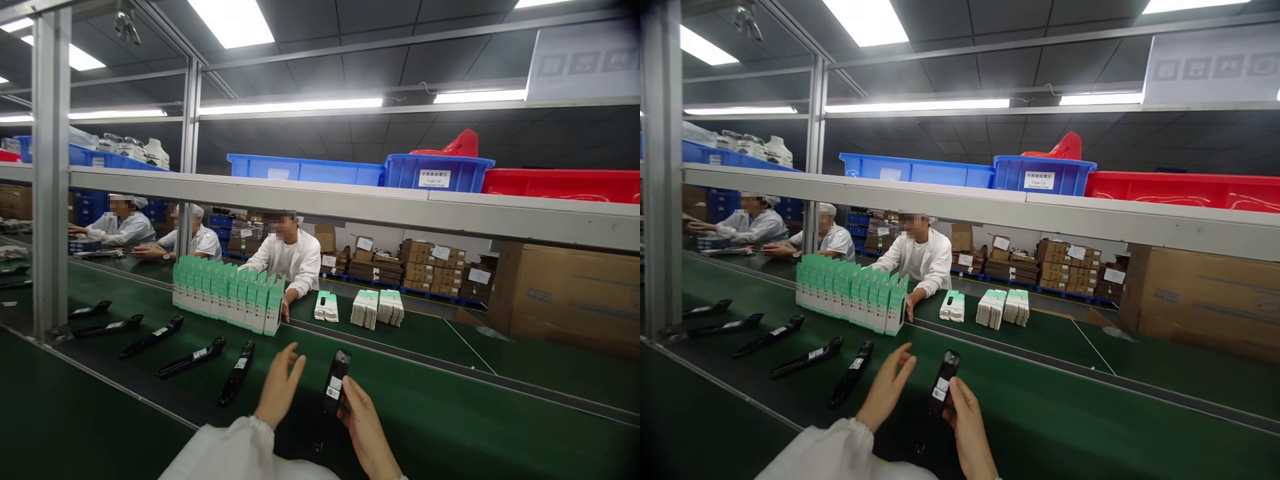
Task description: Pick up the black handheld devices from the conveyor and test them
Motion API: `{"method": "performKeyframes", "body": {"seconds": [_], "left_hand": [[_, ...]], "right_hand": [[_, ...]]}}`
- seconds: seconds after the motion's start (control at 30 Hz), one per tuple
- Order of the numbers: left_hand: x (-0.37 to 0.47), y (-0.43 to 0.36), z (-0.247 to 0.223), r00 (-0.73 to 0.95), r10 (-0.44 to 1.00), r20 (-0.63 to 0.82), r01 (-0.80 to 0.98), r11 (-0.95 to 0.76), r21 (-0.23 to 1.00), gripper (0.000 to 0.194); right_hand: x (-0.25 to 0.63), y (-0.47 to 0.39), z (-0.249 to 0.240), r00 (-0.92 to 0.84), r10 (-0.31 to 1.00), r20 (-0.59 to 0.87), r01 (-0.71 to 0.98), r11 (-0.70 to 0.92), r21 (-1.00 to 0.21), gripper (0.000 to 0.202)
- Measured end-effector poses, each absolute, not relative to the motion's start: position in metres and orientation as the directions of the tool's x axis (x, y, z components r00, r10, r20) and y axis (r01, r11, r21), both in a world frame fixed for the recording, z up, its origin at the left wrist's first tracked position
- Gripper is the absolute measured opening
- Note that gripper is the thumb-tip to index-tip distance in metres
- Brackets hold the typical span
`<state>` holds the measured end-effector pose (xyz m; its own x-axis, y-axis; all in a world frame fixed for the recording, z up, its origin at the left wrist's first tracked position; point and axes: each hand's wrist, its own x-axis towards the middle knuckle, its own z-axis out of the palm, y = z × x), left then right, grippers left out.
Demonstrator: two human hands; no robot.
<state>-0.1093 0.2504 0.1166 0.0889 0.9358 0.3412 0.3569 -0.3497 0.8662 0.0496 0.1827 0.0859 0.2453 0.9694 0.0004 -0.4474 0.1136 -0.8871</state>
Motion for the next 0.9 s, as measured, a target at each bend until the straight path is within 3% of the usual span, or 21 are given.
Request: {"method": "performKeyframes", "body": {"seconds": [0.1, 0.17, 0.23, 0.33, 0.47, 0.6, 0.73, 0.8, 0.9], "left_hand": [[-0.151, 0.276, 0.111, -0.16, 0.904, 0.396, 0.696, -0.181, 0.694, 0.052], [-0.17, 0.283, 0.105, -0.228, 0.948, 0.222, 0.694, -0.002, 0.72, 0.05], [-0.176, 0.285, 0.101, -0.206, 0.975, 0.087, 0.643, 0.067, 0.763, 0.047], [-0.166, 0.282, 0.102, -0.143, 0.99, 0.015, 0.533, 0.064, 0.843, 0.046], [-0.138, 0.267, 0.111, 0.033, 0.994, -0.102, 0.257, 0.09, 0.962, 0.033], [-0.111, 0.244, 0.116, 0.211, 0.964, -0.163, 0.002, 0.166, 0.986, 0.03], [-0.09, 0.224, 0.119, 0.44, 0.852, -0.282, -0.372, 0.459, 0.807, 0.038], [-0.083, 0.218, 0.12, 0.516, 0.805, -0.294, -0.436, 0.542, 0.718, 0.039], [-0.075, 0.21, 0.121, 0.551, 0.793, -0.258, -0.449, 0.543, 0.71, 0.039]], "right_hand": [[0.049, 0.183, 0.084, 0.246, 0.969, -0.008, -0.442, 0.105, -0.891, 0.042], [0.049, 0.182, 0.086, 0.238, 0.971, -0.014, -0.448, 0.098, -0.889, 0.038], [0.048, 0.18, 0.089, 0.23, 0.973, -0.021, -0.459, 0.089, -0.884, 0.036], [0.048, 0.177, 0.095, 0.204, 0.979, -0.014, -0.471, 0.086, -0.878, 0.037], [0.049, 0.174, 0.099, 0.158, 0.986, -0.053, -0.457, 0.025, -0.889, 0.048], [0.053, 0.179, 0.089, 0.23, 0.971, -0.066, -0.306, 0.008, -0.952, 0.046], [0.07, 0.19, 0.074, 0.425, 0.905, -0.027, -0.047, -0.007, -0.999, 0.041], [0.082, 0.193, 0.069, 0.495, 0.869, -0.009, 0.007, -0.014, -1.0, 0.035], [0.097, 0.192, 0.064, 0.573, 0.82, 0.018, 0.07, -0.027, -0.997, 0.027]]}}
